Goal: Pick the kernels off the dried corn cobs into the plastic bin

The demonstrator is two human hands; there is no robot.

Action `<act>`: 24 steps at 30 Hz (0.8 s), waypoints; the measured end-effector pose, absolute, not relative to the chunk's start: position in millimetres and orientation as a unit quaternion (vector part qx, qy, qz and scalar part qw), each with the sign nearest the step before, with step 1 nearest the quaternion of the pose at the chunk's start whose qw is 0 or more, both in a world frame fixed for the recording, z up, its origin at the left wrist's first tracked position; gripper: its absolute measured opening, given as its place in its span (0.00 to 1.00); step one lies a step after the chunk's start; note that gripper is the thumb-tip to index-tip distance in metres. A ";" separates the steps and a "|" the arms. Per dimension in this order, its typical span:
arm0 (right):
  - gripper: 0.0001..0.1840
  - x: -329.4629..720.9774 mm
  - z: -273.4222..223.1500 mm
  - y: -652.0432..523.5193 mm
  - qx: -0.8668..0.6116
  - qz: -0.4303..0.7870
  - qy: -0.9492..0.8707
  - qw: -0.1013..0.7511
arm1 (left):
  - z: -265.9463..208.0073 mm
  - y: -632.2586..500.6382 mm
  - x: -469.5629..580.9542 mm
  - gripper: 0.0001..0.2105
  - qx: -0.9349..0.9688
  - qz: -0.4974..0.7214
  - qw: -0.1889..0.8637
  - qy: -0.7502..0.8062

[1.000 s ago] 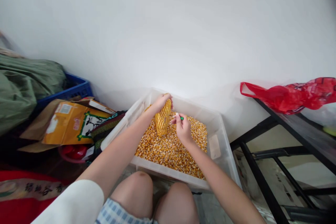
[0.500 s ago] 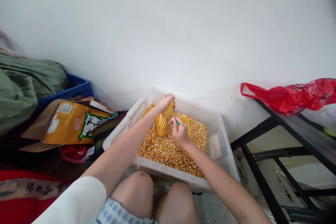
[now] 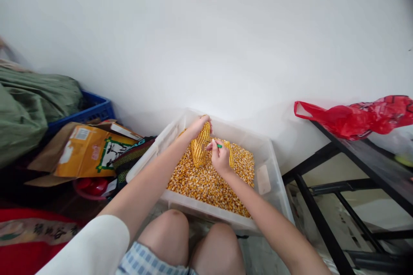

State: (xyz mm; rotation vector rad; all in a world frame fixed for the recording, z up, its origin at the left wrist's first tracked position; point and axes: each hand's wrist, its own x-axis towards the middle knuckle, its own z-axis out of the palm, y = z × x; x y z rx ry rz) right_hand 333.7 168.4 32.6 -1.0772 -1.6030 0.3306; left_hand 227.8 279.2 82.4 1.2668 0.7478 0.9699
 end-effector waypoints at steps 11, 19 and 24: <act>0.19 341.2 36.9 168.5 -0.453 0.205 -0.656 0.568 | 77.9 278.7 230.9 0.14 0.613 0.415 0.583 0.335; 0.23 358.5 38.0 182.1 -0.492 0.361 -0.543 0.577 | 85.1 263.1 248.5 0.11 0.716 0.407 0.479 0.305; 0.21 354.8 43.6 175.6 -0.471 0.368 -0.538 0.594 | 85.6 270.7 236.8 0.14 0.655 0.396 0.556 0.323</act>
